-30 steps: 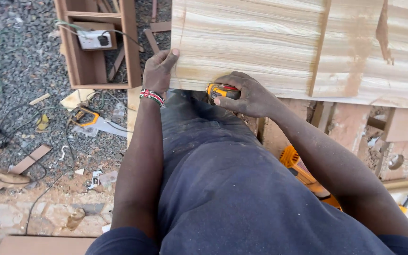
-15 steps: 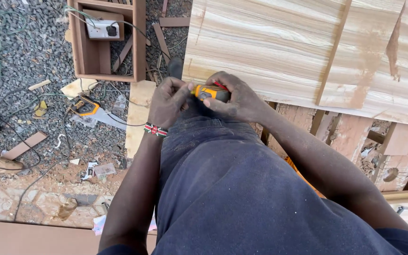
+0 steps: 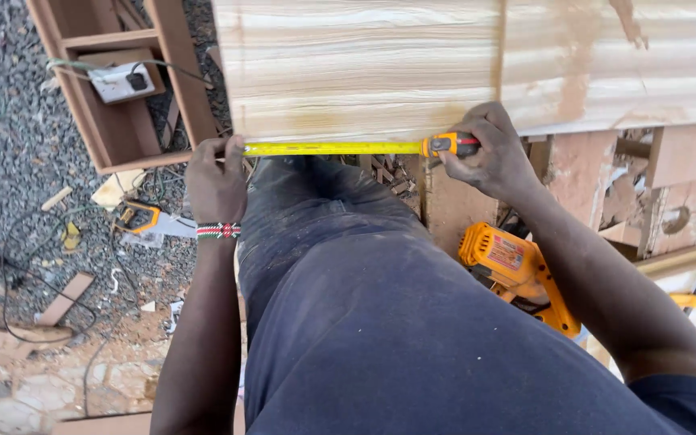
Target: Measuring, marking, and cutting wood panels using a tape measure, pencil, and circular saw in a workshop environment.
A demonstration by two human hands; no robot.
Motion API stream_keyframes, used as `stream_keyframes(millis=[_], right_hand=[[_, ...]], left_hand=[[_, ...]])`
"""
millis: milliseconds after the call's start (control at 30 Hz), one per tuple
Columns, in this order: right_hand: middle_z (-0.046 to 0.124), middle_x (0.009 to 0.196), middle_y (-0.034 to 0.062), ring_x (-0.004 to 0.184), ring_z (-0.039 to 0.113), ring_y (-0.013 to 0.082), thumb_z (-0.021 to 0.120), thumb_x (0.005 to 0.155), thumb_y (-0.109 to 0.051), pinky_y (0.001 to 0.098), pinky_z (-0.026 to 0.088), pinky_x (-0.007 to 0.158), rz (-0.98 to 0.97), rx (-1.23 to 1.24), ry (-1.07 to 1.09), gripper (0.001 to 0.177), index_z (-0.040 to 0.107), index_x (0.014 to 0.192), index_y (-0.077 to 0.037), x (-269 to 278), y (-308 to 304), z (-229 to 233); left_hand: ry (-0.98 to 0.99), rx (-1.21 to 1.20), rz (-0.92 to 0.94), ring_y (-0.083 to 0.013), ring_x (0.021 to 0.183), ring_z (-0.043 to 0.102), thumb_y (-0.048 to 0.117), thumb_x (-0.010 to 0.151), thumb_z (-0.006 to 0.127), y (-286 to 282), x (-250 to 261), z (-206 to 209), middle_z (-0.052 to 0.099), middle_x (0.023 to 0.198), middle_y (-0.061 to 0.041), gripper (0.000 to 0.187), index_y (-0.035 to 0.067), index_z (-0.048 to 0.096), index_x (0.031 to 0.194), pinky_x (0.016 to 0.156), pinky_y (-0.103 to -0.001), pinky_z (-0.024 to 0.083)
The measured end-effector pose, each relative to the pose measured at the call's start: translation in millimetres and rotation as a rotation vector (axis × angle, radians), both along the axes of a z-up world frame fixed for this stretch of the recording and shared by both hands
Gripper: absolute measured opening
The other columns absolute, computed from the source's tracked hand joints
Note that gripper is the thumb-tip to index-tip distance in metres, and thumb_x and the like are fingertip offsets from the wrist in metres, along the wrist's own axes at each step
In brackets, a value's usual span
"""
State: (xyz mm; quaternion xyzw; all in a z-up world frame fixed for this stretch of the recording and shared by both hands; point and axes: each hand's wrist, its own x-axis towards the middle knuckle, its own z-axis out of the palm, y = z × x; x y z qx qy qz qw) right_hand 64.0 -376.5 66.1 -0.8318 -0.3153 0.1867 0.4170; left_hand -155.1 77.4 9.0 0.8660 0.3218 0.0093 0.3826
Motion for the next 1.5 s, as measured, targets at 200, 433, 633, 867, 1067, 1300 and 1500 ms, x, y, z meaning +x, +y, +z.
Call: stream_keyframes(millis=[200,433,633,867,1067,1300,1500], right_hand=[[0.069,0.123,0.0146,0.124,0.057,0.0308,0.101,0.102,-0.03,0.0384,0.057,0.101,0.267,-0.225,-0.31,0.048,0.076,0.126,0.004,31,-19,-3],[0.067,0.145,0.0216,0.126,0.066,0.0387,0.091,0.112,-0.029,0.0526,0.064,0.107,0.354,-0.289,-0.207,0.053,0.067,0.147,0.002,45,-58,-7],[0.07,0.159,0.0208,0.142,0.063,0.0386,0.092,0.107,-0.036,0.0585,0.048,0.125,0.162,-0.626,0.004,0.061,0.074,0.156,-0.002,73,-129,11],[0.064,0.153,0.0306,0.14,0.065,0.043,0.092,0.117,-0.009,0.0511,0.061,0.113,0.11,-0.222,-0.093,0.049,0.071,0.155,0.013,78,-205,15],[0.063,0.151,0.0282,0.137,0.064,0.0424,0.09,0.119,-0.012,0.051,0.057,0.111,0.025,-0.294,-0.101,0.049,0.069,0.158,0.009,72,-217,23],[0.065,0.149,0.0252,0.137,0.061,0.0424,0.089,0.126,-0.02,0.0542,0.051,0.112,-0.013,-0.331,-0.143,0.047,0.071,0.159,0.007,67,-218,24],[0.062,0.151,0.0243,0.137,0.059,0.0451,0.088,0.128,-0.021,0.0592,0.05,0.112,-0.06,-0.319,-0.122,0.047,0.068,0.162,0.005,72,-228,28]], left_hand=[[-0.022,0.214,-0.019,-0.0372,0.111,0.073,0.037,0.131,0.069,-12,-1,-1,0.08,0.118,-0.018,0.036,0.002,0.076,0.121,0.092,-0.056,0.058],[-0.14,0.157,0.046,-0.0402,0.118,0.056,0.03,0.133,0.06,-43,9,5,0.058,0.126,-0.022,0.031,-0.001,0.055,0.129,0.096,-0.058,0.05],[-0.21,0.202,0.005,-0.0429,0.115,0.055,0.02,0.135,0.057,-43,11,2,0.057,0.12,-0.025,0.026,-0.004,0.053,0.125,0.099,-0.063,0.048],[-0.235,0.368,-0.049,-0.0443,0.122,0.051,0.017,0.132,0.062,-56,30,25,0.051,0.132,-0.026,0.025,-0.006,0.054,0.137,0.107,-0.062,0.044],[-0.396,0.264,-0.353,-0.0478,0.157,0.054,0.038,0.124,0.06,-190,101,21,0.059,0.158,-0.024,0.049,0.001,0.058,0.157,0.141,-0.067,0.036],[0.028,-0.006,-1.285,-0.0391,0.185,-0.008,0.046,0.135,0.051,-406,193,40,-0.008,0.199,-0.02,0.084,0.001,0.014,0.195,0.154,-0.06,0.002],[-0.01,0.294,-1.193,-0.0505,0.185,0.01,0.065,0.139,0.046,-456,186,35,0.01,0.197,-0.033,0.094,-0.006,0.013,0.191,0.154,-0.062,0.009]])
